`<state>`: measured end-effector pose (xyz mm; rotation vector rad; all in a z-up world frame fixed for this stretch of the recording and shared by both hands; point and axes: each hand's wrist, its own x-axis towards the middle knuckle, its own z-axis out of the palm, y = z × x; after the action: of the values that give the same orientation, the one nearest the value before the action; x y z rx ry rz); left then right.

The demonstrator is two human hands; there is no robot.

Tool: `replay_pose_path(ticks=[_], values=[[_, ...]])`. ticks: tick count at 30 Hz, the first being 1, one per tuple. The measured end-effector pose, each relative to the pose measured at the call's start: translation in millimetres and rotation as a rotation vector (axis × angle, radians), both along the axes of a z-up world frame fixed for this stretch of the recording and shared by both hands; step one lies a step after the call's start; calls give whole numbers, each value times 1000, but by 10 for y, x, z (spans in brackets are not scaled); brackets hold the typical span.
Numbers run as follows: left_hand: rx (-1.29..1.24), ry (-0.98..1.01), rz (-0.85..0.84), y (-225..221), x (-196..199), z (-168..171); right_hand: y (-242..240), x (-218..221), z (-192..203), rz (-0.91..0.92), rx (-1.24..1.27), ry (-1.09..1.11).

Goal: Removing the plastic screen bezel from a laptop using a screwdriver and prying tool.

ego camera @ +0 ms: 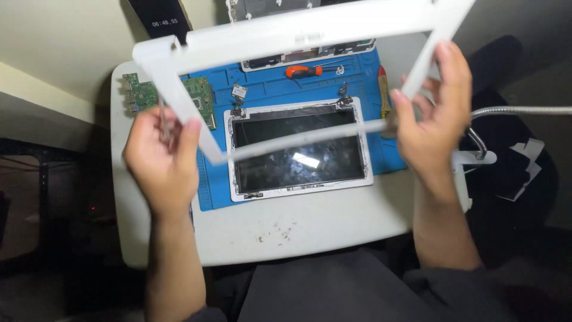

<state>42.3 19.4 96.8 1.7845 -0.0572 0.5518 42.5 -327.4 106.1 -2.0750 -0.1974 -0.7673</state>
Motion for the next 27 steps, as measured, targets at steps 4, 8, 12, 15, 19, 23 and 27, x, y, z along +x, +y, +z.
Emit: replay_pose_path(ticks=[4,8,12,15,19,23,27], values=[[69,-218,55,-312,900,-281,-110,779,-287,7,-71,-23],[157,-331,140,-479,1399,-531,-375,1402,-647,175,17,-75],[190,-326,150,-534,1633,-684,-529,1725,-1034,252,132,-16],[181,-285,130,-526,1751,-729,-525,1751,-1085,277,164,10],[169,-308,101,-530,1819,-737,-466,1730,-1090,158,161,58],[159,-266,106,-543,1873,-862,-439,1679,-1100,136,147,108],[181,-272,96,-549,1871,-954,-445,1650,-1132,162,141,110]])
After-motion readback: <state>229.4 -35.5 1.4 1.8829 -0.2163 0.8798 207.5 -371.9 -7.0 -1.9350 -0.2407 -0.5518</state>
